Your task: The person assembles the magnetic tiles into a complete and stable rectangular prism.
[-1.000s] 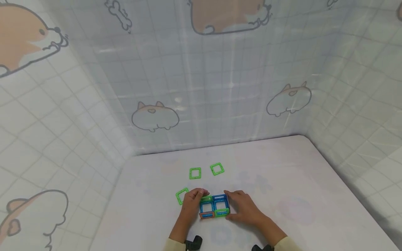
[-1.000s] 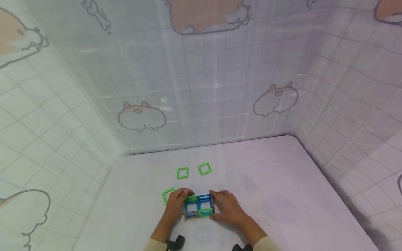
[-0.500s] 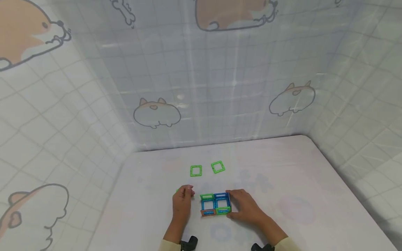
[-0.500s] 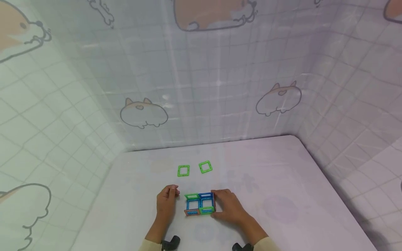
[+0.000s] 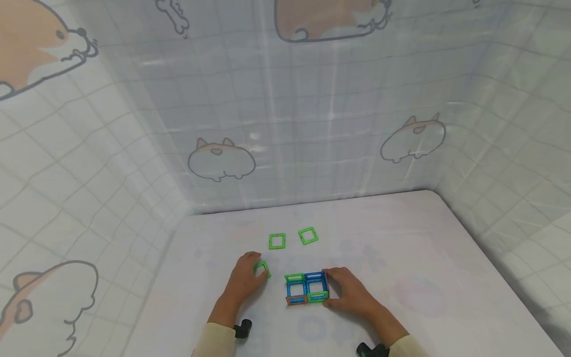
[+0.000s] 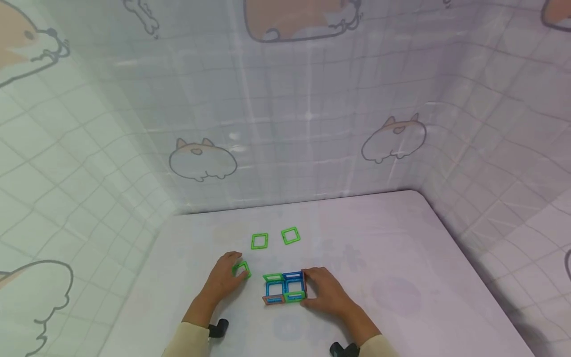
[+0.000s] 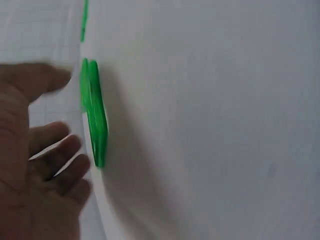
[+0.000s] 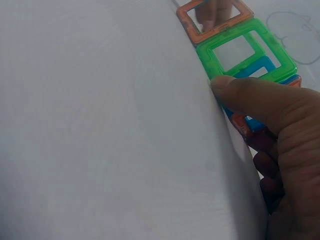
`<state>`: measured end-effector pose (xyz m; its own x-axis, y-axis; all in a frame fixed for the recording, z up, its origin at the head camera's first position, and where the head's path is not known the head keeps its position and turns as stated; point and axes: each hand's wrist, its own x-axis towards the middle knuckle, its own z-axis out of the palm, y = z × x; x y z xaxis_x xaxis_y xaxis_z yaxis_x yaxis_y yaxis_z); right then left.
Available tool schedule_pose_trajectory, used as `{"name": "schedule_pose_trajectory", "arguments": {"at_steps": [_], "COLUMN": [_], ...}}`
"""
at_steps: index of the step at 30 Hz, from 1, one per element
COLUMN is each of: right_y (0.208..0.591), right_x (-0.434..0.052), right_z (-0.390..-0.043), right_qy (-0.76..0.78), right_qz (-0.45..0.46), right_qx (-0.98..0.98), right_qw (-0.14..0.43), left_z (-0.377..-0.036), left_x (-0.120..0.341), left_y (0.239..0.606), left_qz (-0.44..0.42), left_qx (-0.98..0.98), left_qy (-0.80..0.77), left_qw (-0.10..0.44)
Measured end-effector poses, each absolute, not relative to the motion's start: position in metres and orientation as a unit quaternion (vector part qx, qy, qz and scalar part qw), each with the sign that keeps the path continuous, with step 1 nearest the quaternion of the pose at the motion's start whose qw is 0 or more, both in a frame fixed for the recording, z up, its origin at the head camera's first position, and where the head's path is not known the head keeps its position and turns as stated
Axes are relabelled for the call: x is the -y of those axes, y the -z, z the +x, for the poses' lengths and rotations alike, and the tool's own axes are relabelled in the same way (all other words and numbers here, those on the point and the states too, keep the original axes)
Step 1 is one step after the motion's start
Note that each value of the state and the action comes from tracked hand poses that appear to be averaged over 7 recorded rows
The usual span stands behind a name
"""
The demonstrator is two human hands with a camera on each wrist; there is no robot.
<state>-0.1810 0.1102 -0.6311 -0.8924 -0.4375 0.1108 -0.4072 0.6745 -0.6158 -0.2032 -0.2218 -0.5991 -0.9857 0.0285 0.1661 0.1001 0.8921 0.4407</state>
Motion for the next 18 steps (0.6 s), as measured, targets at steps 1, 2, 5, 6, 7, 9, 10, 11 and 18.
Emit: {"name": "schedule_pose_trajectory", "arguments": {"at_steps": [1, 2, 5, 6, 7, 9, 10, 11, 18], "right_y": [0.631, 0.632, 0.632, 0.632, 0.632, 0.633, 0.633, 0.633, 0.630], "right_x": [-0.111, -0.111, -0.111, -0.111, -0.111, -0.111, -0.111, -0.111, -0.111], "right_z": [-0.181, -0.181, -0.181, -0.181, -0.181, -0.181, -0.182, -0.182, -0.183], "right_qy": [0.332, 0.334, 0.338, 0.339, 0.339, 0.338, 0.337, 0.338, 0.347], "right_qz": [-0.235, -0.235, -0.231, -0.228, -0.227, -0.224, -0.224, -0.224, -0.217], "right_qx": [-0.913, -0.912, -0.911, -0.912, -0.912, -0.913, -0.913, -0.913, -0.911], "right_qw": [0.023, 0.026, 0.036, 0.041, 0.043, 0.045, 0.045, 0.044, 0.043], "left_z": [-0.204, -0.204, -0.204, -0.204, -0.204, -0.204, -0.205, -0.205, -0.208], "left_x": [0.224, 0.225, 0.226, 0.225, 0.225, 0.223, 0.223, 0.222, 0.217], "left_y": [0.599, 0.599, 0.598, 0.597, 0.596, 0.594, 0.593, 0.592, 0.585], "left_qz": [-0.031, -0.030, -0.037, -0.039, -0.041, -0.044, -0.045, -0.046, -0.059], "left_qx": [0.974, 0.976, 0.980, 0.981, 0.981, 0.982, 0.983, 0.984, 0.987], "left_qy": [0.217, 0.210, 0.193, 0.190, 0.187, 0.181, 0.176, 0.172, 0.150], "left_qw": [0.058, 0.043, 0.024, 0.022, 0.021, 0.019, 0.016, 0.013, -0.007]}}
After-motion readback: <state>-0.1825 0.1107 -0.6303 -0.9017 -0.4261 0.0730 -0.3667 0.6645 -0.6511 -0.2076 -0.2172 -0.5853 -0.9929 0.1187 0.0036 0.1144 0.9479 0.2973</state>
